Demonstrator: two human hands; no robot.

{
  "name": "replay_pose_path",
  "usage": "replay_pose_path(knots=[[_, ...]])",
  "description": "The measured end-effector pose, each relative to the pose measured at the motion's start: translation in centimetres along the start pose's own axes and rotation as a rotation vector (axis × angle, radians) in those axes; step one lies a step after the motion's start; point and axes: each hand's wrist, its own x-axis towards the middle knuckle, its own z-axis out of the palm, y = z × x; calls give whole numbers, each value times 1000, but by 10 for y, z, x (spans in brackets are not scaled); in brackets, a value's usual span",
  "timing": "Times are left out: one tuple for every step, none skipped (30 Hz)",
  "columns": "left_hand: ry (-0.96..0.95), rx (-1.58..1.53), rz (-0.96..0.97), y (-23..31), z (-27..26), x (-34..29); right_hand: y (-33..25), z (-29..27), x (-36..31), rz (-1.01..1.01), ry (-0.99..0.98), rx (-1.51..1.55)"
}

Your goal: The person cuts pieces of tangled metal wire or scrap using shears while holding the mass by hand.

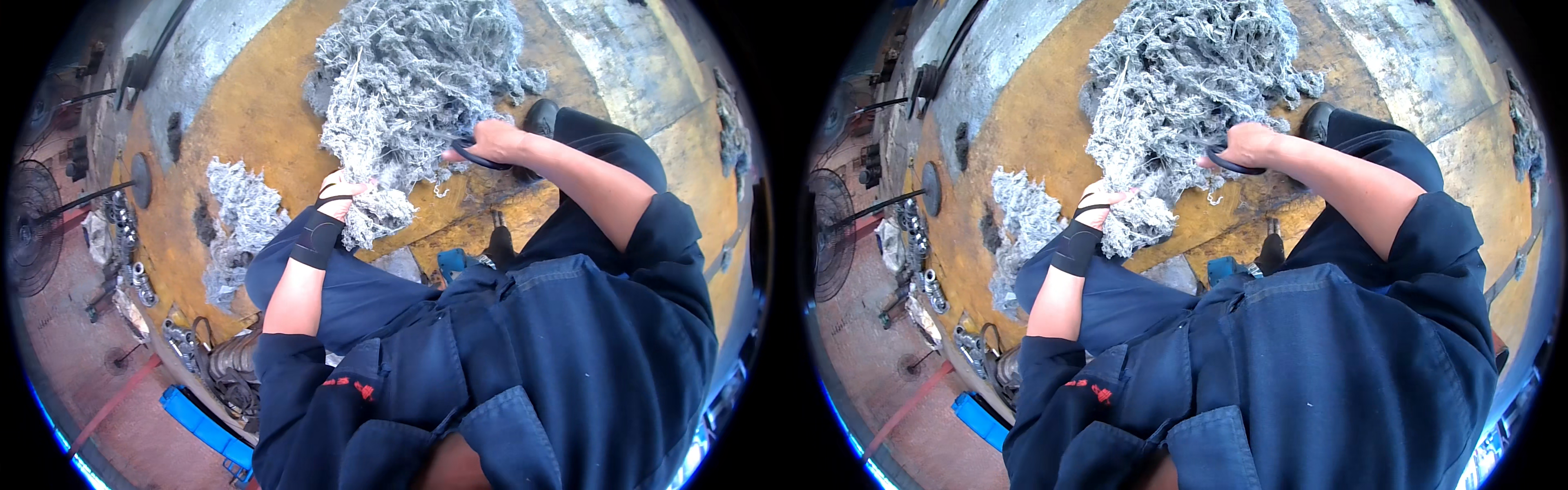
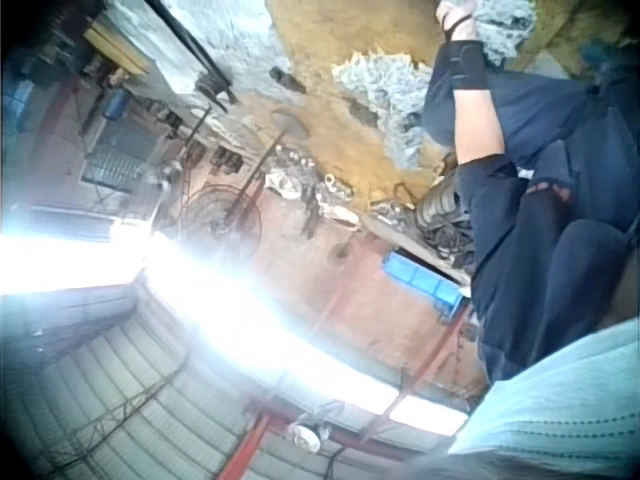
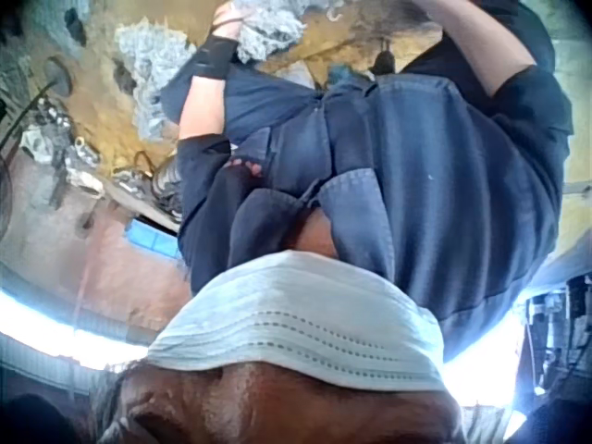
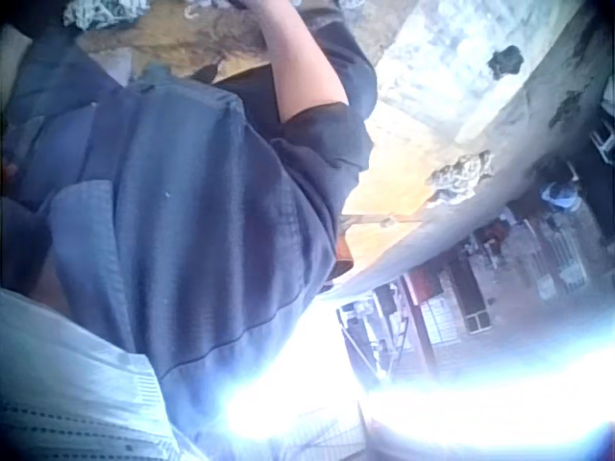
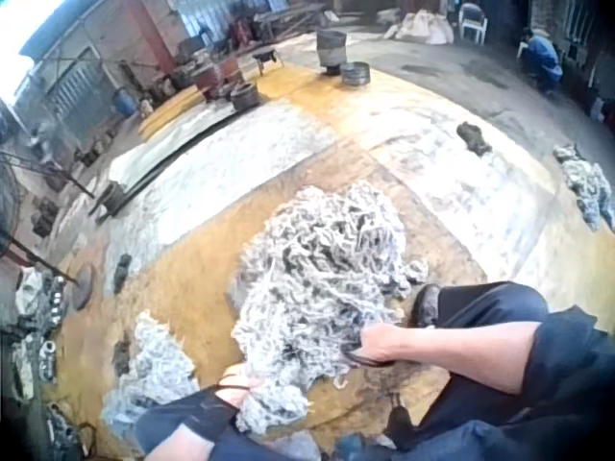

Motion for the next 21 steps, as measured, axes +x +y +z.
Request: replay_pose_path(knots=[[-23, 44, 0, -4, 2, 3, -4, 7, 5, -21, -149, 278], [-42, 86, -1, -7, 4, 4, -14, 12, 5, -39, -299, 557], [-37, 118, -6, -10, 8, 6, -24, 14, 3, -75, -381, 592], [12, 163, -11, -2, 20, 2, -32, 17, 0, -114, -463, 638], [4, 127, 7, -6, 21, 5, -34, 22, 3, -80, -499, 656], [-4, 91, 24, -9, 21, 7, -36, 23, 6, -74, -501, 644], [61, 65, 39, -14, 25, 8, -39, 22, 8, -69, -498, 636], [72, 79, 73, -16, 25, 8, -43, 20, 9, -65, -495, 627], [83, 93, 108, -17, 24, 8, -44, 16, 9, -36, -495, 621], [95, 108, 141, -18, 24, 7, -44, 16, 13, -19, -514, 601], [104, 85, 139, -18, 25, 6, -42, 15, 17, -1, -533, 581], [125, 74, 150, -20, 25, 6, -41, 15, 21, 16, -552, 562], [148, 63, 161, -22, 24, 6, -43, 14, 20, 15, -548, 563], [172, 51, 173, -23, 23, 6, -43, 16, 22, -6, -549, 548], [165, 80, 175, -26, 20, 7, -42, 18, 24, -26, -549, 532], [161, 104, 171, -26, 18, 7, -42, 19, 26, -47, -546, 518], [157, 127, 166, -26, 17, 7, -42, 20, 29, -58, -545, 512], [153, 151, 162, -27, 16, 7, -42, 21, 32, -69, -543, 506], [163, 209, 181, -25, 18, 6, -44, 21, 34, -82, -541, 498], [174, 267, 199, -24, 20, 5, -47, 21, 36, -88, -534, 475], [184, 324, 218, -22, 22, 3, -50, 21, 37, -94, -527, 452]])
